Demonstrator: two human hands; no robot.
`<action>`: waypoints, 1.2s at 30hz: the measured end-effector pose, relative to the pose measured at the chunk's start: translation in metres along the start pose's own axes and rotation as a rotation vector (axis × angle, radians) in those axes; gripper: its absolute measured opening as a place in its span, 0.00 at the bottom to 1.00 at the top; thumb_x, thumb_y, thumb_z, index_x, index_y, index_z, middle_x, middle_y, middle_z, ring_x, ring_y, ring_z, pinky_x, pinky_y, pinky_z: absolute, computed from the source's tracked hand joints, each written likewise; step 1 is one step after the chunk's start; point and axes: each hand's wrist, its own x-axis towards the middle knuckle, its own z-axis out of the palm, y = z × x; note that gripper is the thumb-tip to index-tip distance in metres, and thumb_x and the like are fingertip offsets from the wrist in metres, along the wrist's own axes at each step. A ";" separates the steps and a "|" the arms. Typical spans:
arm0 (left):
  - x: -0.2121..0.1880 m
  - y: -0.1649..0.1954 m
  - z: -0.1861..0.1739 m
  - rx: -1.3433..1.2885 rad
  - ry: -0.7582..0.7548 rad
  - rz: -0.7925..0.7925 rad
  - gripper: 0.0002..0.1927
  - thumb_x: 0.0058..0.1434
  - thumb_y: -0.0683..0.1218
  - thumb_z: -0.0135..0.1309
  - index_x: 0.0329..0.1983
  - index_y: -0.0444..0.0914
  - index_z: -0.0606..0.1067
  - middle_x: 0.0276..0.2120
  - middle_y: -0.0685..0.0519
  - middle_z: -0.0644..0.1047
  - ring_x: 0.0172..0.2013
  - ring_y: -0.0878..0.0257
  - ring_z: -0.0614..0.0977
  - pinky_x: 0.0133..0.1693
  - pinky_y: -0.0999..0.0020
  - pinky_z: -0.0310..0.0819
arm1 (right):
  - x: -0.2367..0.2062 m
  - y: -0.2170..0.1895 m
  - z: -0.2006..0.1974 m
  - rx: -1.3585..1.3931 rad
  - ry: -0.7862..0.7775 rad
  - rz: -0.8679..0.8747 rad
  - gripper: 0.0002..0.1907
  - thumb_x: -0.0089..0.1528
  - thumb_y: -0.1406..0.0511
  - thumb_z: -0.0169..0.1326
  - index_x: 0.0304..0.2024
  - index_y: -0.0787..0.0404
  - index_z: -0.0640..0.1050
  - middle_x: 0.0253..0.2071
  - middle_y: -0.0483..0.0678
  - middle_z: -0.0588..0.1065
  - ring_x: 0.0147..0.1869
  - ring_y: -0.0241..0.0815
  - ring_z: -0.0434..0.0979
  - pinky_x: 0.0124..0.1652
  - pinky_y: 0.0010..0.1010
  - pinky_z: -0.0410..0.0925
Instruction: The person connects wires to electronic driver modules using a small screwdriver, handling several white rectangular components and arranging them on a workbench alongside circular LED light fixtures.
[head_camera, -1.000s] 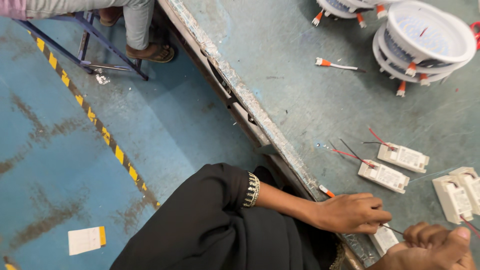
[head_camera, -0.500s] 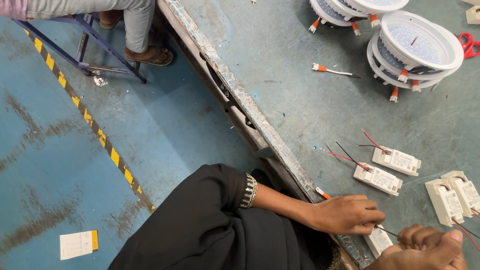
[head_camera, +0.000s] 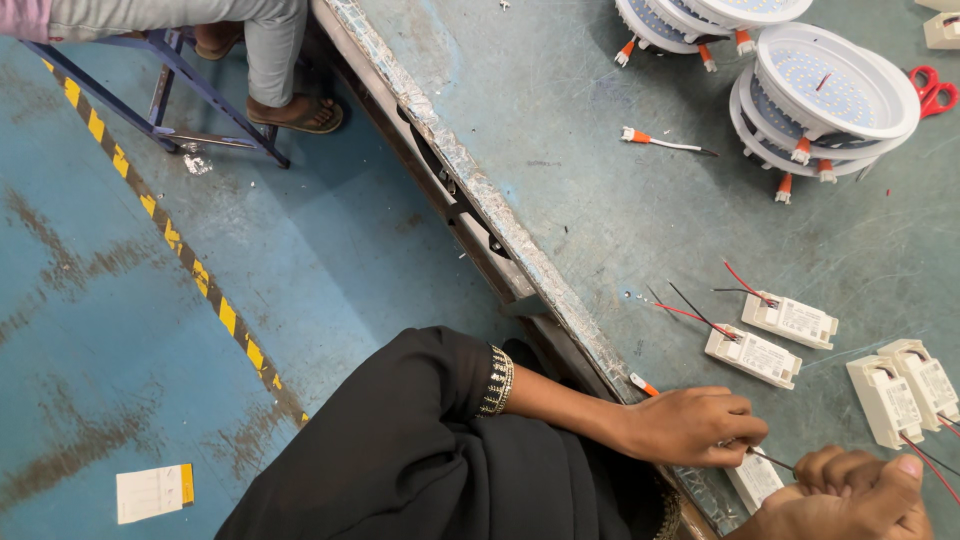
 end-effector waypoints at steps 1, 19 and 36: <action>0.000 0.000 0.000 0.003 -0.003 -0.005 0.08 0.62 0.47 0.54 0.44 0.43 0.74 0.32 0.55 0.74 0.35 0.59 0.78 0.42 0.65 0.75 | 0.000 -0.001 0.000 0.006 -0.006 0.001 0.36 0.78 0.61 0.46 0.16 0.59 0.52 0.13 0.43 0.49 0.16 0.33 0.45 0.21 0.27 0.44; 0.002 0.010 -0.003 -0.012 -0.015 -0.010 0.06 0.62 0.46 0.54 0.41 0.43 0.74 0.33 0.54 0.73 0.36 0.58 0.78 0.43 0.64 0.74 | 0.005 0.011 -0.009 0.210 0.007 0.030 0.33 0.76 0.62 0.50 0.20 0.57 0.50 0.15 0.44 0.51 0.15 0.32 0.43 0.17 0.27 0.40; -0.001 0.006 -0.005 -0.048 -0.020 -0.008 0.07 0.60 0.46 0.55 0.39 0.41 0.72 0.36 0.53 0.73 0.37 0.55 0.78 0.44 0.62 0.74 | 0.001 0.028 -0.016 0.275 0.049 0.026 0.26 0.76 0.62 0.53 0.29 0.58 0.54 0.17 0.44 0.52 0.15 0.32 0.44 0.19 0.30 0.44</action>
